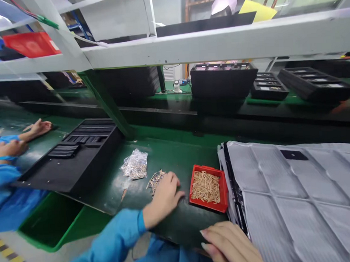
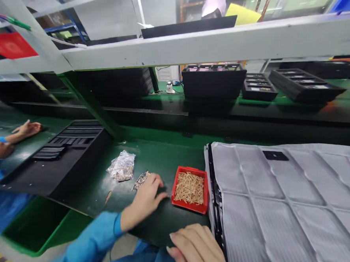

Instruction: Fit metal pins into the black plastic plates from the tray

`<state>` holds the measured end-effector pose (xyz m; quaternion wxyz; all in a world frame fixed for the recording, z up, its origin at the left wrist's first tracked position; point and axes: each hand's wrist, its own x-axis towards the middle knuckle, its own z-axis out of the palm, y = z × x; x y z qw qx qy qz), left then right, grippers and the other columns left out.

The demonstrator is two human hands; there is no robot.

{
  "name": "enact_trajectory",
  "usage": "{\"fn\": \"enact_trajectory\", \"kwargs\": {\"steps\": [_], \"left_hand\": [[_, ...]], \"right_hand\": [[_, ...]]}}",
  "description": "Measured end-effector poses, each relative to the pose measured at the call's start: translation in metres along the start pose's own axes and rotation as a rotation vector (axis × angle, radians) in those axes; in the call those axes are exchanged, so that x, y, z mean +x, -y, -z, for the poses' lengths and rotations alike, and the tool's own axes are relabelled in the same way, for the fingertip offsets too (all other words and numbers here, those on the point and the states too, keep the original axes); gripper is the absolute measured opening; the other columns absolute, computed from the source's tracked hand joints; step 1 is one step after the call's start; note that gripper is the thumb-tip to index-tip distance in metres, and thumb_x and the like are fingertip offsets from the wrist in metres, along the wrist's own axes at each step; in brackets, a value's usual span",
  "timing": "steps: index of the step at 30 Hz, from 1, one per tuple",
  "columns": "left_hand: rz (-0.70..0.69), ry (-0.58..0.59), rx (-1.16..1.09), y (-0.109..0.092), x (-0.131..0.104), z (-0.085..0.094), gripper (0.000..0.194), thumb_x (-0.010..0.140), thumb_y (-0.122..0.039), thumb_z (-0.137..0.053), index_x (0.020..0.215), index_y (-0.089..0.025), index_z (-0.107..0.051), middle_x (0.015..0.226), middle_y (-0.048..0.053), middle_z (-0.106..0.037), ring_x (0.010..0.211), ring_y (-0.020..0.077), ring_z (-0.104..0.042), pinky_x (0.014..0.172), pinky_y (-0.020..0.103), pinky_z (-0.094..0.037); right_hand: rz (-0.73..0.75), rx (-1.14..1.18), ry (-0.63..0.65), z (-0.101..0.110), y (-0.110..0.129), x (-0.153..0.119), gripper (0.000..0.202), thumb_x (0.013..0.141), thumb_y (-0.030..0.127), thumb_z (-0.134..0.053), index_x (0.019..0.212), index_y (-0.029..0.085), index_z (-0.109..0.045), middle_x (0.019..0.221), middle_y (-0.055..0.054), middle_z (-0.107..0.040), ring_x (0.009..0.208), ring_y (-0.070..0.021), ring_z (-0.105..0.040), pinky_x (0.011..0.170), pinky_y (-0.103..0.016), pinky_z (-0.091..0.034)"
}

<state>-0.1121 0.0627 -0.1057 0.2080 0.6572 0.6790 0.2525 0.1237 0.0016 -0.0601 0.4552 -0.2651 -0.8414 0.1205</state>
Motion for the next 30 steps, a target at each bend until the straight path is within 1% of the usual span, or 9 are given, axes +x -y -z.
{"fn": "enact_trajectory", "kwargs": {"steps": [2, 3, 6, 8, 10, 13, 17, 23, 30], "left_hand": [[0.113, -0.096, -0.054, 0.009, -0.043, -0.021, 0.022, 0.100, -0.034, -0.072, 0.112, -0.015, -0.071, 0.122, 0.009, -0.071, 0.112, 0.0271, -0.069, 0.099, 0.050, -0.057], [0.163, -0.144, -0.098, 0.011, -0.055, -0.031, 0.022, 0.100, -0.035, -0.072, 0.110, -0.015, -0.071, 0.122, 0.009, -0.071, 0.114, 0.0276, -0.068, 0.100, 0.051, -0.056], [0.285, -0.265, -0.296, 0.012, -0.062, -0.046, 0.021, 0.100, -0.036, -0.071, 0.107, -0.016, -0.071, 0.123, 0.009, -0.070, 0.116, 0.0279, -0.066, 0.102, 0.051, -0.053], [0.347, -0.310, -0.481, 0.008, -0.058, -0.042, 0.023, 0.100, -0.039, -0.071, 0.102, -0.016, -0.071, 0.120, 0.008, -0.070, 0.115, 0.0271, -0.066, 0.101, 0.050, -0.053], [0.405, -0.305, -0.703, -0.002, -0.057, -0.029, 0.032, 0.099, -0.047, -0.069, 0.099, -0.016, -0.072, 0.111, 0.009, -0.071, 0.106, 0.0256, -0.067, 0.094, 0.045, -0.056], [0.485, -0.215, -1.052, -0.025, -0.065, -0.009, 0.050, 0.090, -0.062, -0.074, 0.101, -0.013, -0.077, 0.101, 0.011, -0.073, 0.093, 0.0233, -0.068, 0.080, 0.035, -0.057], [0.551, -0.098, -1.384, -0.056, -0.075, 0.005, 0.049, 0.076, -0.057, -0.090, 0.095, -0.013, -0.081, 0.090, 0.008, -0.072, 0.083, 0.0179, -0.066, 0.073, 0.026, -0.054], [0.594, -0.077, -1.588, -0.068, -0.074, 0.004, 0.044, 0.069, -0.047, -0.099, 0.089, -0.012, -0.082, 0.084, 0.004, -0.070, 0.080, 0.0130, -0.061, 0.075, 0.022, -0.052], [0.619, -0.069, -1.639, -0.071, -0.073, 0.006, 0.041, 0.068, -0.044, -0.100, 0.087, -0.012, -0.083, 0.086, 0.005, -0.072, 0.086, 0.0159, -0.063, 0.083, 0.024, -0.054]], "right_hand": [[0.034, 0.065, 0.047, -0.005, 0.004, 0.005, 0.013, 0.106, 0.019, -0.056, 0.106, 0.017, -0.068, 0.082, -0.005, -0.079, 0.070, -0.0167, -0.074, 0.065, -0.029, -0.060], [0.045, 0.086, 0.068, -0.006, 0.006, 0.007, 0.013, 0.107, 0.021, -0.055, 0.106, 0.017, -0.067, 0.081, -0.005, -0.078, 0.069, -0.0165, -0.073, 0.064, -0.029, -0.060], [0.059, 0.149, 0.115, -0.009, 0.009, 0.007, 0.013, 0.108, 0.023, -0.053, 0.107, 0.018, -0.065, 0.080, -0.003, -0.077, 0.067, -0.0153, -0.070, 0.062, -0.028, -0.059], [-0.007, 0.174, 0.122, -0.013, 0.008, 0.003, 0.013, 0.108, 0.021, -0.052, 0.107, 0.020, -0.065, 0.082, -0.002, -0.076, 0.070, -0.0148, -0.071, 0.064, -0.027, -0.059], [-0.128, 0.147, 0.103, -0.021, 0.006, -0.001, 0.013, 0.108, 0.020, -0.053, 0.109, 0.021, -0.066, 0.088, -0.003, -0.077, 0.076, -0.0151, -0.074, 0.070, -0.027, -0.061], [-0.258, 0.070, 0.046, -0.039, 0.004, -0.003, 0.014, 0.107, 0.024, -0.055, 0.113, 0.021, -0.068, 0.097, -0.005, -0.078, 0.085, -0.0171, -0.077, 0.078, -0.027, -0.063], [-0.282, 0.043, 0.019, -0.054, 0.005, 0.001, 0.016, 0.107, 0.020, -0.054, 0.117, 0.020, -0.067, 0.102, -0.007, -0.078, 0.090, -0.0190, -0.077, 0.082, -0.029, -0.064], [-0.256, 0.034, 0.037, -0.056, 0.004, 0.003, 0.018, 0.105, 0.013, -0.052, 0.112, 0.020, -0.067, 0.099, -0.006, -0.078, 0.089, -0.0192, -0.076, 0.083, -0.031, -0.063], [-0.252, 0.033, 0.061, -0.055, 0.003, 0.005, 0.020, 0.106, 0.013, -0.051, 0.116, 0.021, -0.066, 0.101, -0.005, -0.078, 0.091, -0.0192, -0.076, 0.084, -0.032, -0.061]]}}
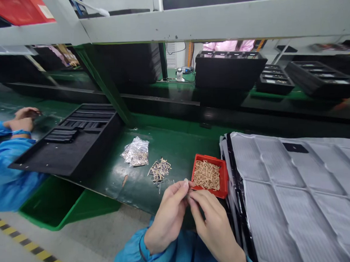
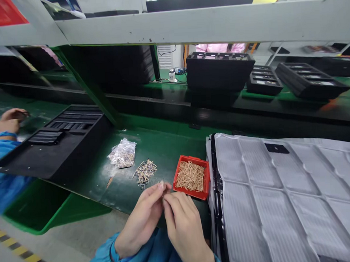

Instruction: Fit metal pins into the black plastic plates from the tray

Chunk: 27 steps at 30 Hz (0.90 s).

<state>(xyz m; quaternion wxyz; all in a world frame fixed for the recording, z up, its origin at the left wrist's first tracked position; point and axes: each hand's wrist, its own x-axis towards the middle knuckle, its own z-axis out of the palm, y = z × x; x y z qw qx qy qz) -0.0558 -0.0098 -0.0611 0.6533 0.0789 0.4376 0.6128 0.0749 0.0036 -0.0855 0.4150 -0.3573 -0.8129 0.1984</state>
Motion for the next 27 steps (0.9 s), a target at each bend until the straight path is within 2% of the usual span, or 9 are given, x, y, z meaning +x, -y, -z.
{"fn": "enact_trajectory", "kwargs": {"steps": [8, 12, 14, 17, 19, 22, 24, 25, 27], "left_hand": [[-0.005, -0.025, 0.018, 0.000, 0.000, 0.001, 0.045, 0.065, -0.047, -0.100, 0.086, -0.012, -0.082, 0.085, 0.005, -0.071, 0.084, 0.0151, -0.063, 0.081, 0.023, -0.054], [-0.069, -0.039, 0.100, 0.003, 0.002, 0.000, 0.047, 0.069, -0.050, -0.097, 0.086, -0.011, -0.078, 0.082, 0.005, -0.069, 0.077, 0.0156, -0.062, 0.074, 0.026, -0.054], [-0.183, -0.086, 0.164, 0.006, 0.001, 0.000, 0.040, 0.075, -0.046, -0.095, 0.089, -0.015, -0.074, 0.085, 0.004, -0.068, 0.078, 0.0162, -0.063, 0.075, 0.027, -0.053], [-0.438, -0.191, 0.278, 0.012, -0.001, 0.002, 0.030, 0.078, -0.031, -0.093, 0.097, -0.023, -0.071, 0.109, 0.004, -0.068, 0.095, 0.0186, -0.064, 0.086, 0.028, -0.052], [-0.581, -0.243, 0.353, 0.013, -0.004, 0.005, 0.028, 0.079, -0.022, -0.092, 0.098, -0.026, -0.073, 0.125, 0.004, -0.063, 0.109, 0.0213, -0.062, 0.094, 0.029, -0.050], [-0.836, -0.276, 0.611, 0.010, -0.009, 0.015, 0.020, 0.082, -0.014, -0.087, 0.094, -0.029, -0.079, 0.134, 0.005, -0.062, 0.121, 0.0262, -0.060, 0.104, 0.036, -0.048], [-0.971, -0.214, 0.833, 0.007, -0.010, 0.021, 0.020, 0.087, -0.011, -0.080, 0.092, -0.030, -0.084, 0.138, 0.007, -0.064, 0.125, 0.0295, -0.062, 0.107, 0.041, -0.049], [-0.982, -0.152, 0.910, 0.005, -0.011, 0.023, 0.021, 0.090, -0.011, -0.077, 0.093, -0.031, -0.086, 0.139, 0.007, -0.066, 0.126, 0.0309, -0.064, 0.106, 0.042, -0.050], [-0.885, -0.027, 0.922, 0.004, -0.011, 0.024, 0.021, 0.091, -0.014, -0.077, 0.098, -0.031, -0.088, 0.139, 0.009, -0.070, 0.125, 0.0326, -0.067, 0.105, 0.043, -0.052]], "right_hand": [[-0.015, 0.016, 0.011, -0.001, -0.001, 0.000, 0.016, 0.104, 0.013, -0.055, 0.112, 0.021, -0.067, 0.102, -0.006, -0.077, 0.092, -0.0201, -0.075, 0.085, -0.034, -0.061], [-0.021, 0.058, 0.000, -0.001, 0.000, 0.001, 0.019, 0.103, 0.010, -0.054, 0.112, 0.021, -0.066, 0.101, -0.005, -0.077, 0.092, -0.0178, -0.075, 0.086, -0.031, -0.062], [-0.030, 0.082, -0.008, 0.001, 0.002, 0.002, 0.019, 0.102, 0.009, -0.054, 0.111, 0.021, -0.066, 0.098, -0.005, -0.076, 0.089, -0.0160, -0.074, 0.083, -0.028, -0.062], [-0.045, 0.114, -0.022, 0.005, 0.005, 0.004, 0.018, 0.101, 0.008, -0.055, 0.104, 0.021, -0.067, 0.090, -0.004, -0.074, 0.081, -0.0148, -0.073, 0.078, -0.026, -0.062], [-0.054, 0.131, -0.033, 0.006, 0.007, 0.006, 0.018, 0.100, 0.008, -0.055, 0.101, 0.022, -0.067, 0.087, -0.003, -0.073, 0.078, -0.0149, -0.073, 0.076, -0.026, -0.061], [-0.064, 0.153, -0.049, 0.006, 0.007, 0.008, 0.019, 0.099, 0.007, -0.056, 0.098, 0.022, -0.068, 0.085, -0.003, -0.073, 0.077, -0.0149, -0.073, 0.074, -0.025, -0.061], [-0.061, 0.167, -0.059, 0.004, 0.007, 0.010, 0.020, 0.098, 0.006, -0.056, 0.098, 0.022, -0.068, 0.086, -0.002, -0.074, 0.078, -0.0143, -0.073, 0.075, -0.024, -0.061], [-0.059, 0.174, -0.066, 0.003, 0.007, 0.010, 0.020, 0.098, 0.006, -0.055, 0.099, 0.022, -0.068, 0.086, -0.002, -0.074, 0.078, -0.0141, -0.073, 0.075, -0.024, -0.061], [-0.059, 0.182, -0.080, 0.002, 0.008, 0.011, 0.021, 0.097, 0.005, -0.054, 0.100, 0.022, -0.068, 0.087, -0.003, -0.074, 0.078, -0.0140, -0.074, 0.075, -0.024, -0.062]]}}
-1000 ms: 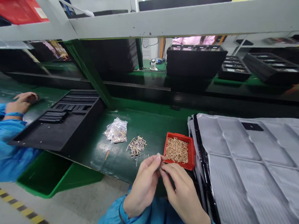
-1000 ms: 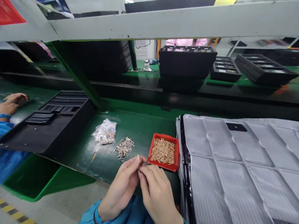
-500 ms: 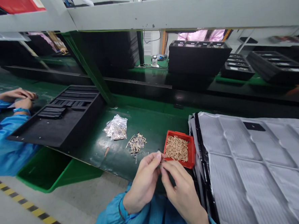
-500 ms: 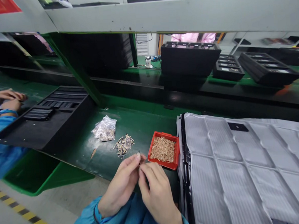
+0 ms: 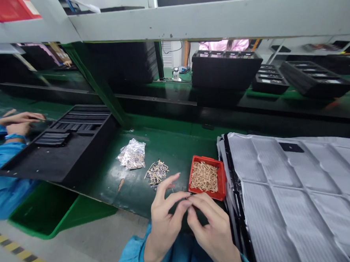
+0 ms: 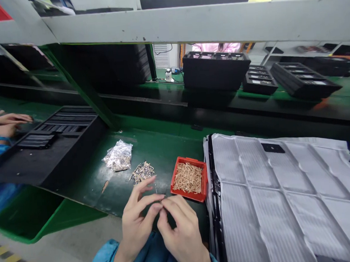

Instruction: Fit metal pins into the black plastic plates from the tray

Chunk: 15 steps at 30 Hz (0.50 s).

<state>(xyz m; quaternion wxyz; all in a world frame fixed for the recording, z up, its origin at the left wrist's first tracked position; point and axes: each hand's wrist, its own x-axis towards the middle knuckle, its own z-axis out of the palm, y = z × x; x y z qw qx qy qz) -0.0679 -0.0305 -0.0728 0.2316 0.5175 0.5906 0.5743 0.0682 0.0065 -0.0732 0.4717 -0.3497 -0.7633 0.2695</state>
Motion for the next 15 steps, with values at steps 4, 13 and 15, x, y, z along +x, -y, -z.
{"fn": "enact_trajectory", "kwargs": {"steps": [4, 13, 15], "left_hand": [[0.203, 0.010, -0.243, 0.004, 0.008, 0.001, 0.009, 0.089, -0.018, -0.081, 0.087, -0.024, -0.088, 0.118, 0.012, -0.078, 0.112, 0.0317, -0.073, 0.098, 0.040, -0.056], [-0.274, -0.606, -0.368, 0.014, 0.075, 0.029, 0.041, 0.083, -0.060, -0.083, 0.109, -0.030, -0.074, 0.123, 0.002, -0.070, 0.109, 0.0245, -0.068, 0.100, 0.039, -0.057], [-0.527, -0.615, -0.171, 0.010, 0.074, 0.015, 0.067, 0.074, -0.079, -0.078, 0.117, -0.027, -0.074, 0.118, 0.007, -0.071, 0.104, 0.0311, -0.071, 0.098, 0.047, -0.058]], "right_hand": [[0.017, 0.006, -0.005, 0.000, 0.002, -0.001, 0.022, 0.096, 0.005, -0.055, 0.100, 0.021, -0.069, 0.085, -0.003, -0.074, 0.076, -0.0140, -0.073, 0.073, -0.024, -0.062], [-0.226, -0.091, -0.186, -0.008, -0.047, -0.014, 0.025, 0.102, 0.023, -0.060, 0.120, 0.017, -0.075, 0.106, -0.015, -0.079, 0.086, -0.0218, -0.077, 0.069, -0.030, -0.065], [-0.293, 0.039, -0.094, -0.011, -0.043, -0.016, 0.033, 0.105, 0.035, -0.058, 0.129, 0.018, -0.073, 0.107, -0.014, -0.080, 0.078, -0.0182, -0.077, 0.063, -0.026, -0.063]]}}
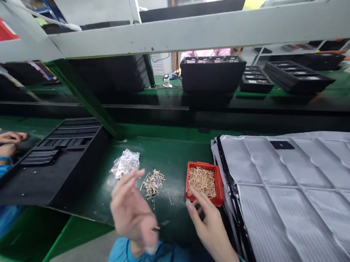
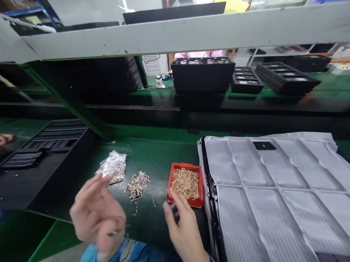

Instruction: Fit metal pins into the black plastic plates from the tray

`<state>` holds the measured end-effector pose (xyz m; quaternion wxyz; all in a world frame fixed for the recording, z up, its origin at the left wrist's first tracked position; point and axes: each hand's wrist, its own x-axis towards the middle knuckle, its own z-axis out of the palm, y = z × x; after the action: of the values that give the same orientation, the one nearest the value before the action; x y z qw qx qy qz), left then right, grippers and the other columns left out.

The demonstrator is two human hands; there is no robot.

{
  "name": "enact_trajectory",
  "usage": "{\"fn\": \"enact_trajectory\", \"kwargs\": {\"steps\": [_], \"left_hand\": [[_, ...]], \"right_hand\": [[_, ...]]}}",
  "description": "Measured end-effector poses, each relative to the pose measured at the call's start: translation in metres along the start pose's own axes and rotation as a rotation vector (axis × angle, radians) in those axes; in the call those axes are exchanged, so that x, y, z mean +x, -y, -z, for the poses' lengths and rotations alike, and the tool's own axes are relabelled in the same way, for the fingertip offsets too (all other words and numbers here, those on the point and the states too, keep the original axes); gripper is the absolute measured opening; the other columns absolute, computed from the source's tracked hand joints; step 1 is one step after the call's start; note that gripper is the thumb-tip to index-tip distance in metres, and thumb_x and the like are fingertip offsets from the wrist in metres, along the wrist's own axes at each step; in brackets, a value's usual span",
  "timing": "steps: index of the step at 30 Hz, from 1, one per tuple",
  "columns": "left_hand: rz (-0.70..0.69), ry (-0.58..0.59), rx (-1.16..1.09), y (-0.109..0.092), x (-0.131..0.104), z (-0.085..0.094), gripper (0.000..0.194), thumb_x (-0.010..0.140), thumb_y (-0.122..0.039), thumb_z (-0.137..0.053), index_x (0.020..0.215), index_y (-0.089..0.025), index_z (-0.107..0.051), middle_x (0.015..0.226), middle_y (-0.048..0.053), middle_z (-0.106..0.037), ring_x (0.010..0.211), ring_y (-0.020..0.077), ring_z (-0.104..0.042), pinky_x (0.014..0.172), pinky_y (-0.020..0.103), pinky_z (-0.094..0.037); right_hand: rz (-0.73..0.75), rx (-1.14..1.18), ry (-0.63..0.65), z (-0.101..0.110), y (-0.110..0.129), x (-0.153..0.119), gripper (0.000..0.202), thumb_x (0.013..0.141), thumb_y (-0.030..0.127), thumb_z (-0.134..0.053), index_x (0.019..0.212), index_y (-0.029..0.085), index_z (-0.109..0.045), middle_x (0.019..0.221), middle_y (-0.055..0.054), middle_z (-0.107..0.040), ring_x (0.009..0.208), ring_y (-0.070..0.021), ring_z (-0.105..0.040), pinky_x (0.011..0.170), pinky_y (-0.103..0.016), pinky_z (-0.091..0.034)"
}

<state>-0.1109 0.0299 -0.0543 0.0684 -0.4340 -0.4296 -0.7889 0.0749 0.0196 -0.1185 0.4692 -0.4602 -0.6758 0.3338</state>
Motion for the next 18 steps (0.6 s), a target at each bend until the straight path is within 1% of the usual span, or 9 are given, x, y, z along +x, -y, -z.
{"fn": "enact_trajectory", "kwargs": {"steps": [2, 3, 6, 8, 10, 12, 14, 16, 18], "left_hand": [[-0.197, 0.086, 0.095, -0.005, -0.015, -0.008, 0.078, 0.067, -0.093, -0.071, 0.114, -0.031, -0.073, 0.107, 0.007, -0.071, 0.092, 0.0325, -0.073, 0.095, 0.053, -0.059], [-0.201, 0.117, 0.124, -0.008, -0.023, -0.008, 0.078, 0.063, -0.095, -0.071, 0.109, -0.033, -0.072, 0.100, 0.005, -0.070, 0.086, 0.0320, -0.074, 0.094, 0.055, -0.058], [0.069, 0.188, 0.164, -0.011, -0.038, 0.006, 0.065, 0.054, -0.088, -0.083, 0.087, -0.034, -0.069, 0.078, 0.002, -0.063, 0.078, 0.0334, -0.071, 0.092, 0.057, -0.056], [0.341, 0.287, 0.133, -0.014, -0.036, 0.017, 0.053, 0.058, -0.077, -0.090, 0.078, -0.033, -0.068, 0.070, 0.003, -0.060, 0.082, 0.0361, -0.070, 0.092, 0.057, -0.052], [0.519, 0.437, 0.021, -0.016, -0.026, 0.012, 0.048, 0.059, -0.071, -0.093, 0.073, -0.033, -0.069, 0.070, 0.005, -0.063, 0.085, 0.0376, -0.070, 0.094, 0.056, -0.050], [0.511, 0.689, -0.131, -0.023, -0.018, -0.019, 0.049, 0.064, -0.075, -0.087, 0.076, -0.031, -0.073, 0.079, 0.009, -0.070, 0.087, 0.0372, -0.069, 0.096, 0.054, -0.047], [0.373, 1.008, -0.273, -0.038, -0.028, -0.077, 0.049, 0.082, -0.076, -0.073, 0.087, -0.027, -0.077, 0.094, 0.014, -0.075, 0.094, 0.0364, -0.069, 0.099, 0.052, -0.045], [0.312, 1.234, -0.339, -0.064, -0.064, -0.144, 0.039, 0.096, -0.060, -0.067, 0.092, -0.023, -0.078, 0.107, 0.017, -0.075, 0.106, 0.0368, -0.067, 0.102, 0.049, -0.043], [0.257, 1.437, -0.403, -0.099, -0.117, -0.203, 0.031, 0.081, -0.049, -0.087, 0.079, -0.021, -0.075, 0.104, 0.018, -0.075, 0.109, 0.0390, -0.065, 0.101, 0.049, -0.044]], "right_hand": [[-0.109, 0.306, 0.185, 0.002, 0.012, -0.005, 0.046, 0.107, 0.053, -0.051, 0.128, 0.019, -0.073, 0.095, -0.010, -0.080, 0.067, -0.0154, -0.073, 0.058, -0.025, -0.060], [-0.175, 0.493, 0.270, 0.005, 0.019, -0.007, 0.054, 0.105, 0.062, -0.048, 0.123, 0.019, -0.075, 0.088, -0.009, -0.078, 0.063, -0.0148, -0.070, 0.057, -0.025, -0.059], [-0.353, 0.854, 0.389, 0.019, 0.040, -0.013, 0.053, 0.096, 0.071, -0.060, 0.096, 0.020, -0.075, 0.075, -0.003, -0.067, 0.059, -0.0117, -0.059, 0.055, -0.024, -0.052], [-0.429, 0.906, 0.365, 0.031, 0.048, -0.016, 0.046, 0.093, 0.065, -0.070, 0.084, 0.020, -0.067, 0.071, 0.002, -0.059, 0.054, -0.0081, -0.050, 0.054, -0.022, -0.046], [-0.437, 0.921, 0.271, 0.045, 0.052, -0.021, 0.046, 0.092, 0.064, -0.072, 0.080, 0.021, -0.062, 0.067, 0.005, -0.054, 0.050, -0.0062, -0.043, 0.050, -0.021, -0.040], [-0.313, 0.874, 0.067, 0.062, 0.050, -0.032, 0.044, 0.097, 0.064, -0.065, 0.080, 0.024, -0.060, 0.062, 0.005, -0.051, 0.048, -0.0079, -0.042, 0.047, -0.021, -0.036], [-0.108, 0.675, -0.148, 0.081, 0.044, -0.048, 0.040, 0.104, 0.060, -0.052, 0.083, 0.027, -0.060, 0.057, 0.004, -0.051, 0.047, -0.0121, -0.046, 0.046, -0.024, -0.038], [0.050, 0.362, -0.268, 0.100, 0.036, -0.069, 0.040, 0.107, 0.058, -0.042, 0.084, 0.031, -0.060, 0.055, 0.001, -0.052, 0.048, -0.0170, -0.050, 0.047, -0.030, -0.044], [0.125, 0.117, -0.292, 0.117, 0.028, -0.090, 0.038, 0.104, 0.061, -0.044, 0.082, 0.036, -0.063, 0.056, 0.000, -0.052, 0.049, -0.0215, -0.053, 0.050, -0.037, -0.048]]}}
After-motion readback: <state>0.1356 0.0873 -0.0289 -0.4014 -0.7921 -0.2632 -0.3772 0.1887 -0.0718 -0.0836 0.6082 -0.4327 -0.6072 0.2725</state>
